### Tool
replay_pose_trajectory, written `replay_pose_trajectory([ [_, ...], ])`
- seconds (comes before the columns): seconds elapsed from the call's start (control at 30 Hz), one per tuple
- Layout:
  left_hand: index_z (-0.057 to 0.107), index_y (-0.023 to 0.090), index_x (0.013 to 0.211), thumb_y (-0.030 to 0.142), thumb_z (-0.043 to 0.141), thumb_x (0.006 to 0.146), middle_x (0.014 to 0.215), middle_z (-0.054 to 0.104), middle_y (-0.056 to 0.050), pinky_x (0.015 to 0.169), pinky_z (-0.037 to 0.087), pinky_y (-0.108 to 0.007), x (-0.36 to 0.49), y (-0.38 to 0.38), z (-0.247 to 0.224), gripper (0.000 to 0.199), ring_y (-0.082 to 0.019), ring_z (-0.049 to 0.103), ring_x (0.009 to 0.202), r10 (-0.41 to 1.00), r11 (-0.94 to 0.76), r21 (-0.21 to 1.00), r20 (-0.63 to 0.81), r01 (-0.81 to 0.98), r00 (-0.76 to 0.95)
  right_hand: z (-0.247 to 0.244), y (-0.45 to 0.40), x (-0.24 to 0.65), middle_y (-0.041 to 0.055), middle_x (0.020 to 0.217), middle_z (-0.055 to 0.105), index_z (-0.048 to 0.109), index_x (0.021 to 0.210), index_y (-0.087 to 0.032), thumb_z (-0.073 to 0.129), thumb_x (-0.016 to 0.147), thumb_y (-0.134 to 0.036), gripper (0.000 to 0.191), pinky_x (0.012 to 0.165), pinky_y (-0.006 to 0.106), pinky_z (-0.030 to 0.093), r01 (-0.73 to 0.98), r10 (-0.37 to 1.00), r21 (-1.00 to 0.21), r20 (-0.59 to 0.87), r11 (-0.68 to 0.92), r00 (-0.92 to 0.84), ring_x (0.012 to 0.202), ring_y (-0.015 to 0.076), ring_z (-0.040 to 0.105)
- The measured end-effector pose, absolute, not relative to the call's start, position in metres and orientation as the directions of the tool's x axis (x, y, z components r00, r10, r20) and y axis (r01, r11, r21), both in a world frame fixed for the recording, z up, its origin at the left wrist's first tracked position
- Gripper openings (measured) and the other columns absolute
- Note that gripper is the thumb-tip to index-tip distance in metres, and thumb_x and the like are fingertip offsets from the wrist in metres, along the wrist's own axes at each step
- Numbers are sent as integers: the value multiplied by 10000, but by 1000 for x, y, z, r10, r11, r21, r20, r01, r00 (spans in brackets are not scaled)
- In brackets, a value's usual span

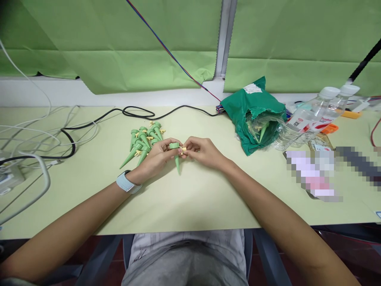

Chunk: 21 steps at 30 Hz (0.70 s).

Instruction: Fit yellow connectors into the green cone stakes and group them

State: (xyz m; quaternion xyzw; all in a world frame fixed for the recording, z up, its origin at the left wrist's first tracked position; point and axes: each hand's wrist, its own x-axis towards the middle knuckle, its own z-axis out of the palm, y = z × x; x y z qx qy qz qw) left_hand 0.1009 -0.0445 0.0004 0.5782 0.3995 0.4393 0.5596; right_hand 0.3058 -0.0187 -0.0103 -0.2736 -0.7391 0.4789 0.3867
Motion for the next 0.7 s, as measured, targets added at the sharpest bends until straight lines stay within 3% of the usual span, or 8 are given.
replay_pose_trajectory([
  [0.1, 677, 192, 976, 371, 788, 787, 862, 714, -48, 782, 533, -355, 99, -42, 0, 283, -214, 701, 835, 960, -119, 992, 104, 41, 261, -15, -15, 306, 44, 883, 751, 681, 1016, -193, 703, 901, -432, 266, 652, 299, 550, 27, 803, -954, 237, 300, -547, 689, 163, 682],
  [0.3, 669, 197, 984, 412, 799, 780, 852, 702, -37, 749, 529, -343, 93, -39, 5, 324, -207, 699, 819, 953, -156, 981, 120, 111, 279, -22, -17, 300, 3, 729, 661, 638, 836, -183, 636, 936, -558, 388, 554, 254, 501, 24, 833, -974, 180, 225, -523, 561, 118, 610],
  [0.4, 667, 198, 994, 387, 809, 785, 856, 721, -49, 811, 533, -378, 95, -41, 6, 315, -225, 717, 862, 927, -103, 993, 77, 51, 368, -20, -19, 298, -24, 642, 597, 585, 767, -193, 613, 944, -586, 431, 526, 247, 477, 14, 844, -980, 165, 200, -511, 514, 110, 577],
  [0.5, 656, 199, 1023, 339, 833, 772, 819, 713, -27, 856, 536, -396, 102, -45, 2, 338, -207, 716, 841, 939, -15, 998, 37, -67, 343, -17, -19, 299, -22, 632, 599, 566, 751, -195, 642, 927, -577, 428, 527, 254, 477, -7, 842, -981, 171, 195, -511, 510, 111, 566],
  [0.6, 646, 174, 962, 314, 842, 766, 811, 701, -24, 900, 543, -401, 108, -47, -1, 311, -187, 710, 835, 952, 114, 972, -48, -204, 303, -19, -16, 300, -14, 713, 631, 588, 838, -194, 718, 885, -525, 360, 538, 256, 488, -43, 852, -973, 218, 225, -475, 542, 110, 580],
  [0.7, 665, 146, 882, 298, 839, 768, 872, 716, -63, 925, 549, -399, 108, -46, -1, 258, -187, 701, 868, 933, 194, 953, -106, -234, 343, -22, -15, 299, -15, 798, 631, 594, 933, -200, 769, 849, -478, 339, 553, 264, 516, -91, 850, -967, 251, 236, -463, 563, 107, 604],
])
